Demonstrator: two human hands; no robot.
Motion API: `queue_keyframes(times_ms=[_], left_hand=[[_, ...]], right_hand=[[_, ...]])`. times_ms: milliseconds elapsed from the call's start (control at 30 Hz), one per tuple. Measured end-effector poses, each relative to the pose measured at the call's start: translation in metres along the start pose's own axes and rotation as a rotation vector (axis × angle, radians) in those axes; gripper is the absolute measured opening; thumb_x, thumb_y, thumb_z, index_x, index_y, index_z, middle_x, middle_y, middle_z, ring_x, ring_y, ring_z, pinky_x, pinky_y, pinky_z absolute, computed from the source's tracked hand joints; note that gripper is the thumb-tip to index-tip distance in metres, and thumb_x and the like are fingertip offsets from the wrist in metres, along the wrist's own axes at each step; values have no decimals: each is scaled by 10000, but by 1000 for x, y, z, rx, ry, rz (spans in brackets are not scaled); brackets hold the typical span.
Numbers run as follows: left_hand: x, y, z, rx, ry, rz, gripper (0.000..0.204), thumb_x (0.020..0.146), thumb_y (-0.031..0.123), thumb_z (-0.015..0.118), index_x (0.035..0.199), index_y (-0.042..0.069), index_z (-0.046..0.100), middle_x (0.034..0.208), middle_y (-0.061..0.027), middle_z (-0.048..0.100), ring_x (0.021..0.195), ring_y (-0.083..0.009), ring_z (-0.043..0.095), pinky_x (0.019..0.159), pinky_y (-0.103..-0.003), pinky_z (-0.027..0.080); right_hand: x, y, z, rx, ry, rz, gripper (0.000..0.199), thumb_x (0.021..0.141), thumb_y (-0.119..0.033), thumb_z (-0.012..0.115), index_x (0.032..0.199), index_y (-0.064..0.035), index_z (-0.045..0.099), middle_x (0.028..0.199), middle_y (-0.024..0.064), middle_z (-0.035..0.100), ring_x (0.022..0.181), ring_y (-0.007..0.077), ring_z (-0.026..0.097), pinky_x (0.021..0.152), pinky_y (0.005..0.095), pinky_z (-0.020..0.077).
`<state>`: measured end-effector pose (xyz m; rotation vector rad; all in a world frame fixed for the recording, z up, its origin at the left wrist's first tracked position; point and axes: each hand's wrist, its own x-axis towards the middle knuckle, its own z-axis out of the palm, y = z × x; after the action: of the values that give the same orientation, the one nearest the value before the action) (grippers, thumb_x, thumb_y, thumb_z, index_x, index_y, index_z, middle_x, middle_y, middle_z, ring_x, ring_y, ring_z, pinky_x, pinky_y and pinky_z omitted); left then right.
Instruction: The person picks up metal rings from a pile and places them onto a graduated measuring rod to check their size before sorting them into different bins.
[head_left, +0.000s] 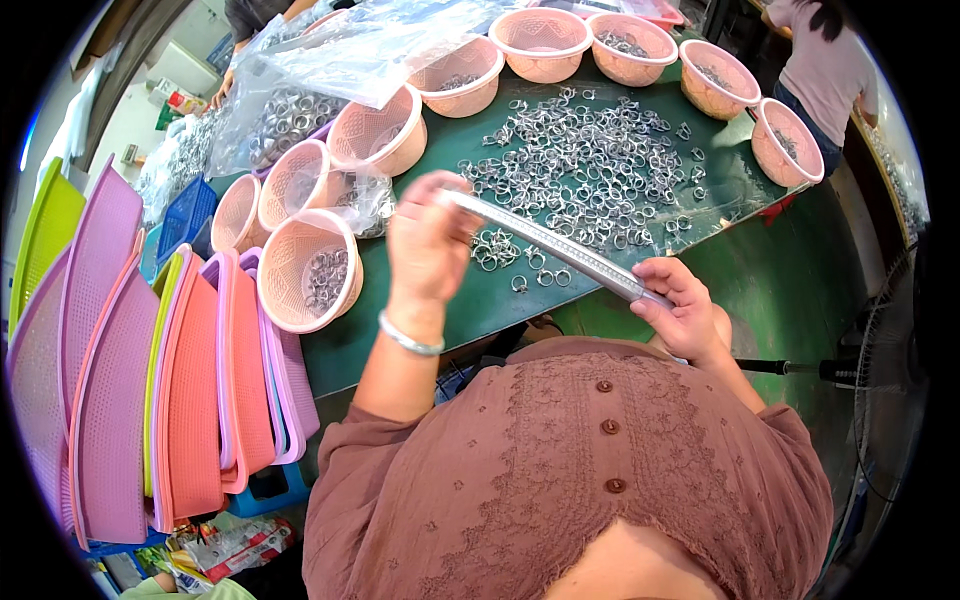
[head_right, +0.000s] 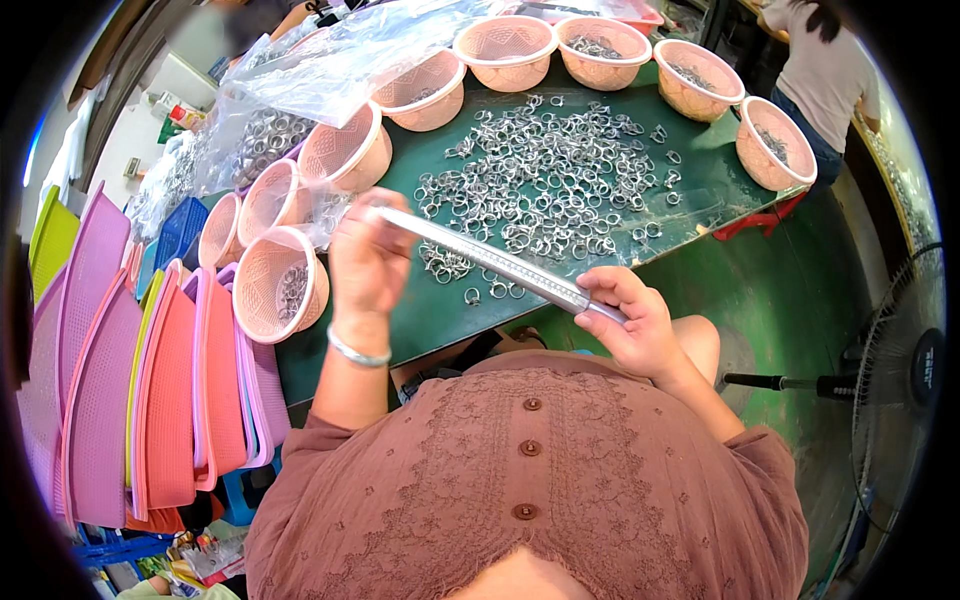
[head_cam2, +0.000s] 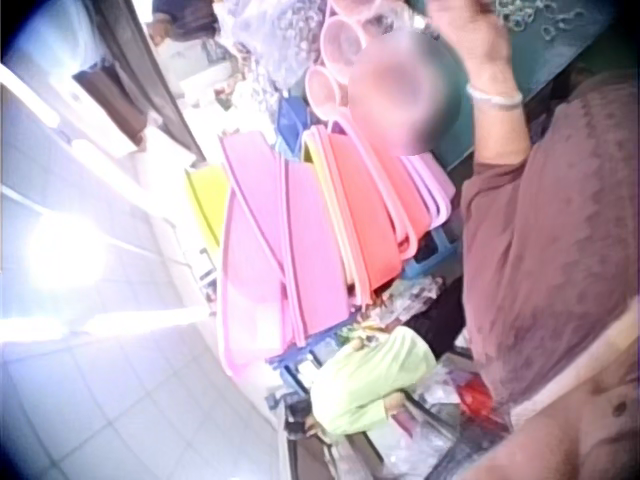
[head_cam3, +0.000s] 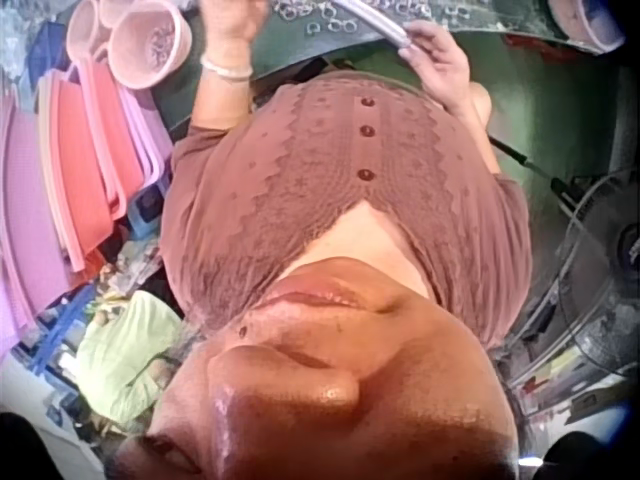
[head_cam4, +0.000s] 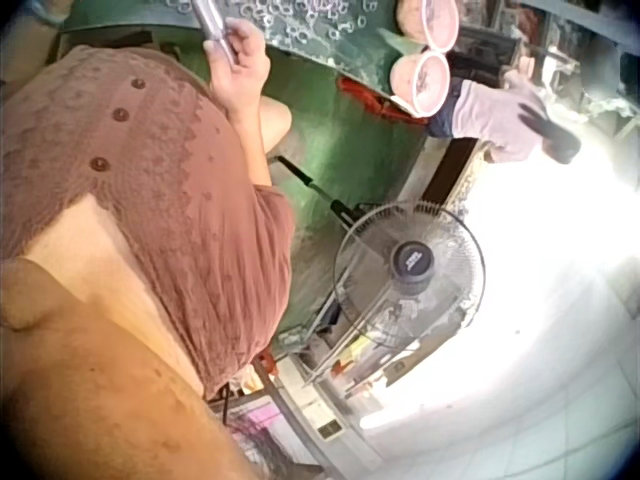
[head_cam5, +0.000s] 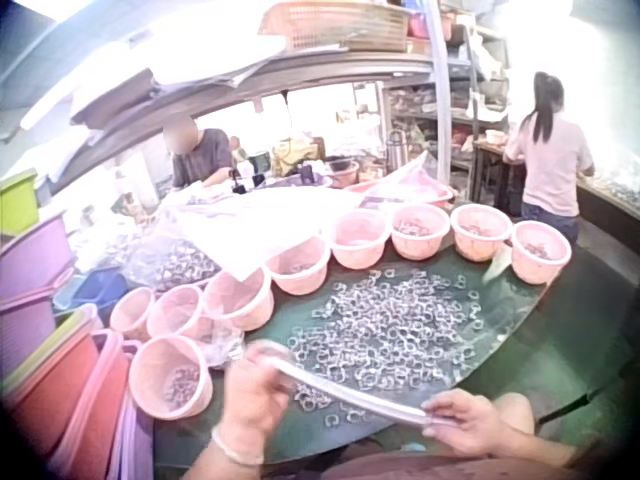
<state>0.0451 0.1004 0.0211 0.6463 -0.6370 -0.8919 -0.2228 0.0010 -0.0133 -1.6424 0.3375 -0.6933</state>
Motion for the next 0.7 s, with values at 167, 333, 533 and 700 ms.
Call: queue_keyframes(times_ms=[167,333,533,700], left_hand=[[16,69,-35,492,381,567,99,809,46,571,903,22,557,814,-33,557,692,-98,513,589,-210,434],[32,143,-65,1625,749,702,235,755,116,605,944,-20,577,799,-115,588,745,-176,556,681,-272,446],[41,103,-58,1991,225,856,178,745,111,595,896,18,603,819,-133,587,765,-271,563,717,-341,448],[20,15,-16,1791,-30,225,134,750,153,598,800,29,604,795,-157,590,749,-331,569,683,-407,451]], right_hand=[[-6,5,-7,-6,23,2,352,774,45,581,1098,12,448,893,88,600,826,91,541,724,209,417],[-2,0,-5,27,43,5,336,791,39,563,1101,10,437,903,74,593,812,78,518,716,195,395],[-2,3,-6,69,78,37,320,802,35,552,1099,3,437,881,55,576,772,53,483,676,180,375],[-1,4,-8,74,85,67,319,801,36,552,1097,0,438,863,46,568,747,50,475,663,175,370]])
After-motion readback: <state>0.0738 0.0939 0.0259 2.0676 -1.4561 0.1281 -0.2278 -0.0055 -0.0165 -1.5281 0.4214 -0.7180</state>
